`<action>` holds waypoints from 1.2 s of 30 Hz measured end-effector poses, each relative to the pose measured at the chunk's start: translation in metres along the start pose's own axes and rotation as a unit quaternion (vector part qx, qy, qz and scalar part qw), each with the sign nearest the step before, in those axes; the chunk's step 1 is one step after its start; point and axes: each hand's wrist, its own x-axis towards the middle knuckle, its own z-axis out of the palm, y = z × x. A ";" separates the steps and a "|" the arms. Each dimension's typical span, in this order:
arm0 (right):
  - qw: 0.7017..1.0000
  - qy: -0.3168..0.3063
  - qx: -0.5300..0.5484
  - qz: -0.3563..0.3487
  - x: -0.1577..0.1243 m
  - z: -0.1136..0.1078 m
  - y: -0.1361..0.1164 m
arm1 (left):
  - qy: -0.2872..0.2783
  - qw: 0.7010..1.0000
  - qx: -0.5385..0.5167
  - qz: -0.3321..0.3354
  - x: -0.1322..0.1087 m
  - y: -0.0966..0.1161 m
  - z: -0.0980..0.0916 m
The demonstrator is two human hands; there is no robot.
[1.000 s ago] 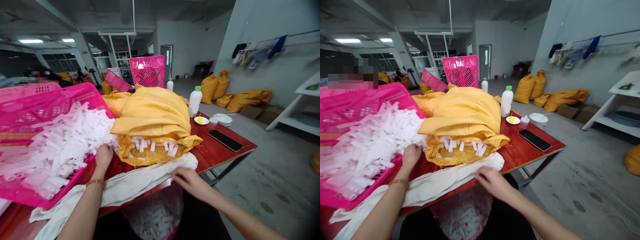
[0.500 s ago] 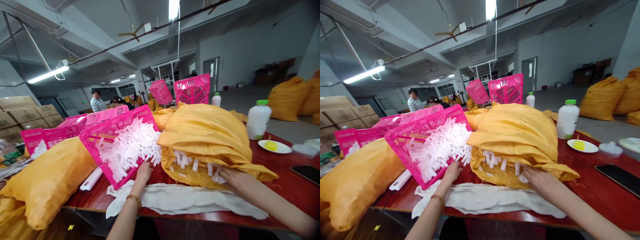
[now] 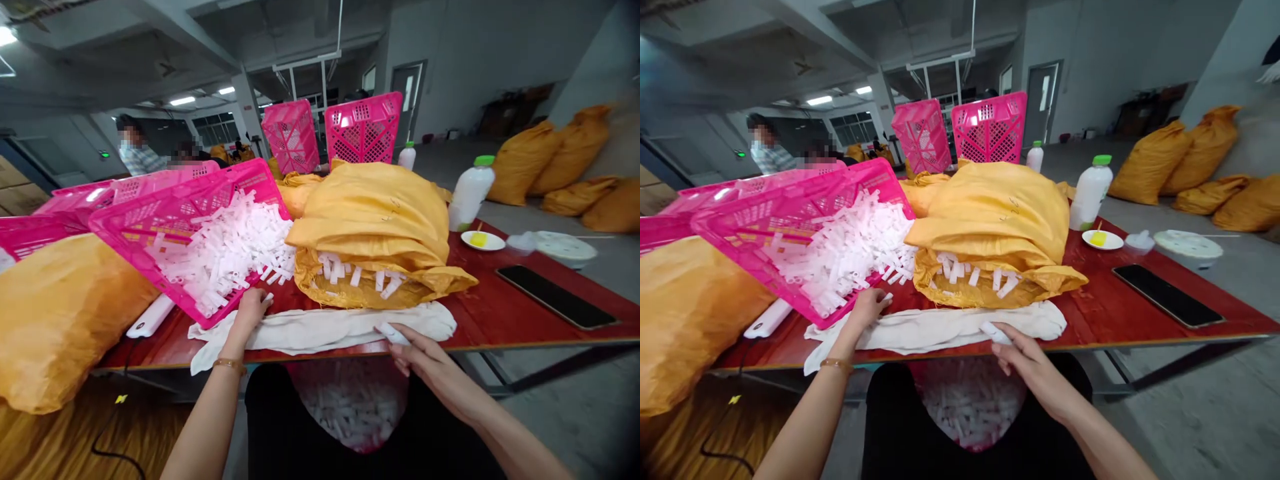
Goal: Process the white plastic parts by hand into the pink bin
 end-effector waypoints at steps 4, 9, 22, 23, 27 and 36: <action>0.995 -0.087 -0.042 -0.021 0.000 0.020 0.012 | 0.053 0.994 -0.072 0.057 -0.018 0.026 -0.008; 0.979 -0.089 -0.144 -0.116 0.009 0.036 0.018 | 0.050 0.935 -0.342 0.080 -0.085 0.079 -0.008; 0.948 -0.125 -0.240 -0.169 -0.004 0.051 0.036 | 0.007 0.935 -0.336 0.113 -0.184 0.119 -0.008; 0.928 -0.105 -0.293 -0.205 -0.004 0.051 0.039 | -0.009 0.936 -0.332 0.121 -0.185 0.118 -0.009; 0.836 -0.029 -0.455 -0.304 -0.006 0.051 0.047 | -0.100 0.918 -0.373 0.090 -0.181 0.117 -0.008; 0.894 -0.091 -0.352 -0.260 -0.010 0.058 0.040 | -0.040 0.932 -0.342 0.115 -0.185 0.126 0.007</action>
